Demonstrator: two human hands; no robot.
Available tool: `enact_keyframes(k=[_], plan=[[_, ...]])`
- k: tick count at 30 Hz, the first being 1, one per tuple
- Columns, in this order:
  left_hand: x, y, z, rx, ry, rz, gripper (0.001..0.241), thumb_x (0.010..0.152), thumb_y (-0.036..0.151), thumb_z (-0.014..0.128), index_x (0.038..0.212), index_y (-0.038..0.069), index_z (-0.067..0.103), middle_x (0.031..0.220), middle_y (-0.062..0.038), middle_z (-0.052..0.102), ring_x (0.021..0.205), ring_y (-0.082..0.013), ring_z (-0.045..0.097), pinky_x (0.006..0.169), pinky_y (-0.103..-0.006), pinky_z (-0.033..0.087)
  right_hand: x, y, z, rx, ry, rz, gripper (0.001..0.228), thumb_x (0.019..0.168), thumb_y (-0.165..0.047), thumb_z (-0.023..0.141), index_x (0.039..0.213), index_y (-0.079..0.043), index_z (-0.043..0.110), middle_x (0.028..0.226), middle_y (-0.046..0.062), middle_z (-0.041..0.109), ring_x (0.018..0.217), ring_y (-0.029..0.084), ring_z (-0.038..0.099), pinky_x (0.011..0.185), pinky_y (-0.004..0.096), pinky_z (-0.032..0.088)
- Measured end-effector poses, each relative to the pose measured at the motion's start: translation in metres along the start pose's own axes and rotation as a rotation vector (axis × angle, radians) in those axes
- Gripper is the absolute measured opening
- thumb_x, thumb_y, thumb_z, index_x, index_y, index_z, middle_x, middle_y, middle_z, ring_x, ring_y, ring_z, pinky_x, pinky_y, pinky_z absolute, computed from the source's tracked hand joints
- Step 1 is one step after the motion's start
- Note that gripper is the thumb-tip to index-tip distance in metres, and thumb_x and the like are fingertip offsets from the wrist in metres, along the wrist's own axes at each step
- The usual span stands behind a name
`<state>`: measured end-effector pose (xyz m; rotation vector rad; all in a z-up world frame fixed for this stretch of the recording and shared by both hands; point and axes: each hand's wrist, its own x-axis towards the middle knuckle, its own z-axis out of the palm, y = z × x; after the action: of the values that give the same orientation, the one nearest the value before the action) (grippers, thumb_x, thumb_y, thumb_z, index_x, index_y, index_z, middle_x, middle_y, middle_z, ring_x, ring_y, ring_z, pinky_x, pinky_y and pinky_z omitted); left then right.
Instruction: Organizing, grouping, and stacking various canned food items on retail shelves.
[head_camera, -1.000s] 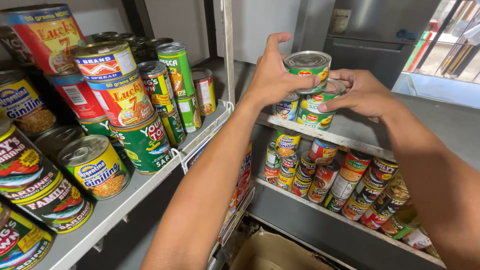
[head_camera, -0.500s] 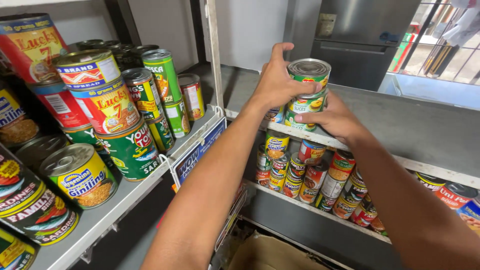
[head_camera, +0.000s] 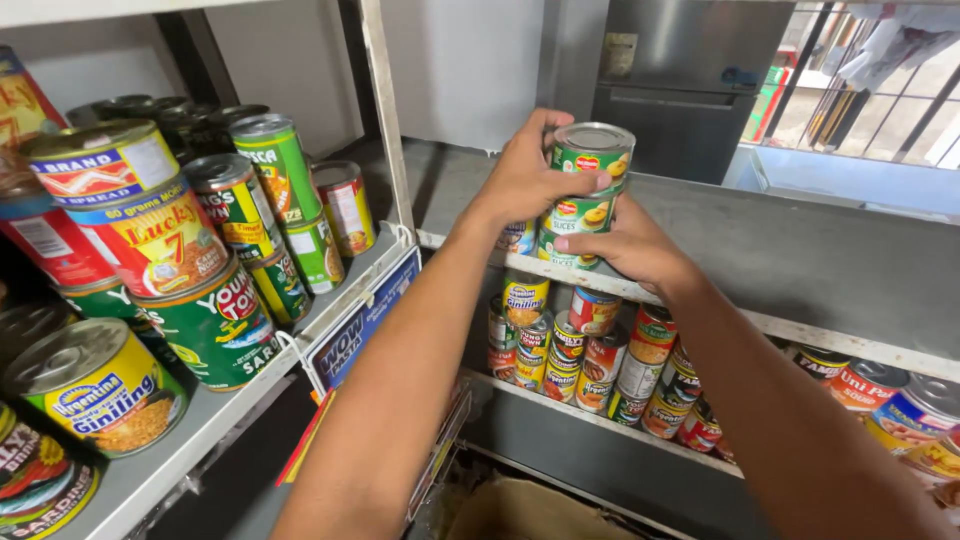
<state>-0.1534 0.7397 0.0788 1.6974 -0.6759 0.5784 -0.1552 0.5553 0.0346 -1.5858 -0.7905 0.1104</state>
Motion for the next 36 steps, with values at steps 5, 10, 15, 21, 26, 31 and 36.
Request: enact_keyframes(k=[5,10,15,21,26,31,36], plan=[[-0.006,0.012,-0.005,0.06,0.027,-0.017,0.086,0.063,0.026,0.095,0.13,-0.005,0.051,0.113,-0.017,0.074,0.102,-0.0197,0.074,0.09,-0.0326,0.061,0.003,0.005,-0.006,-0.001,-0.011,-0.039,0.07,0.075,-0.006,0.083,0.137,-0.006,0.052,0.12,0.006,0.071,0.11,0.017,0.07,0.094,0.035,0.057],[-0.014,0.004,-0.008,-0.014,0.057,-0.002,0.088,0.062,0.024,0.096,0.131,-0.007,0.051,0.113,-0.015,0.074,0.101,-0.0187,0.073,0.09,-0.0328,0.061,0.002,0.001,-0.001,0.03,-0.031,-0.027,0.07,0.075,-0.005,0.082,0.138,-0.006,0.051,0.12,0.007,0.071,0.11,0.019,0.07,0.095,0.036,0.058],[-0.018,0.017,-0.009,-0.004,-0.038,-0.08,0.079,0.059,0.023,0.097,0.125,-0.006,0.063,0.108,-0.013,0.078,0.096,-0.0174,0.075,0.09,-0.0324,0.061,0.003,0.002,-0.002,0.037,-0.057,-0.066,0.069,0.078,-0.005,0.08,0.139,-0.006,0.049,0.123,0.007,0.068,0.114,0.018,0.068,0.096,0.037,0.058],[-0.013,0.018,-0.008,0.081,-0.074,-0.101,0.076,0.058,0.027,0.096,0.121,-0.004,0.066,0.104,-0.01,0.079,0.092,-0.0155,0.076,0.087,-0.032,0.061,0.004,0.006,-0.007,-0.036,-0.072,-0.106,0.066,0.078,-0.005,0.081,0.138,-0.005,0.052,0.124,0.007,0.068,0.114,0.018,0.067,0.096,0.036,0.057],[-0.013,0.019,-0.012,0.1,-0.085,-0.106,0.074,0.058,0.028,0.095,0.119,-0.004,0.068,0.103,-0.01,0.079,0.09,-0.0148,0.076,0.086,-0.0316,0.062,0.005,0.005,-0.007,-0.024,-0.063,-0.085,0.069,0.076,-0.005,0.081,0.138,-0.006,0.052,0.124,0.007,0.069,0.113,0.018,0.068,0.095,0.036,0.057],[-0.009,0.015,-0.012,0.059,-0.11,-0.118,0.072,0.058,0.026,0.094,0.119,-0.004,0.068,0.101,-0.01,0.08,0.088,-0.0148,0.076,0.085,-0.0315,0.062,0.007,0.008,-0.009,-0.018,-0.066,-0.119,0.07,0.076,-0.005,0.082,0.139,-0.005,0.051,0.125,0.006,0.068,0.114,0.018,0.068,0.096,0.036,0.058],[-0.008,0.012,-0.01,0.014,-0.132,-0.108,0.07,0.06,0.023,0.094,0.119,-0.004,0.067,0.101,-0.01,0.079,0.089,-0.0144,0.075,0.085,-0.0311,0.062,0.001,0.006,-0.006,-0.127,0.005,-0.141,0.07,0.076,-0.005,0.083,0.139,-0.005,0.052,0.124,0.006,0.069,0.113,0.017,0.067,0.095,0.035,0.057]])
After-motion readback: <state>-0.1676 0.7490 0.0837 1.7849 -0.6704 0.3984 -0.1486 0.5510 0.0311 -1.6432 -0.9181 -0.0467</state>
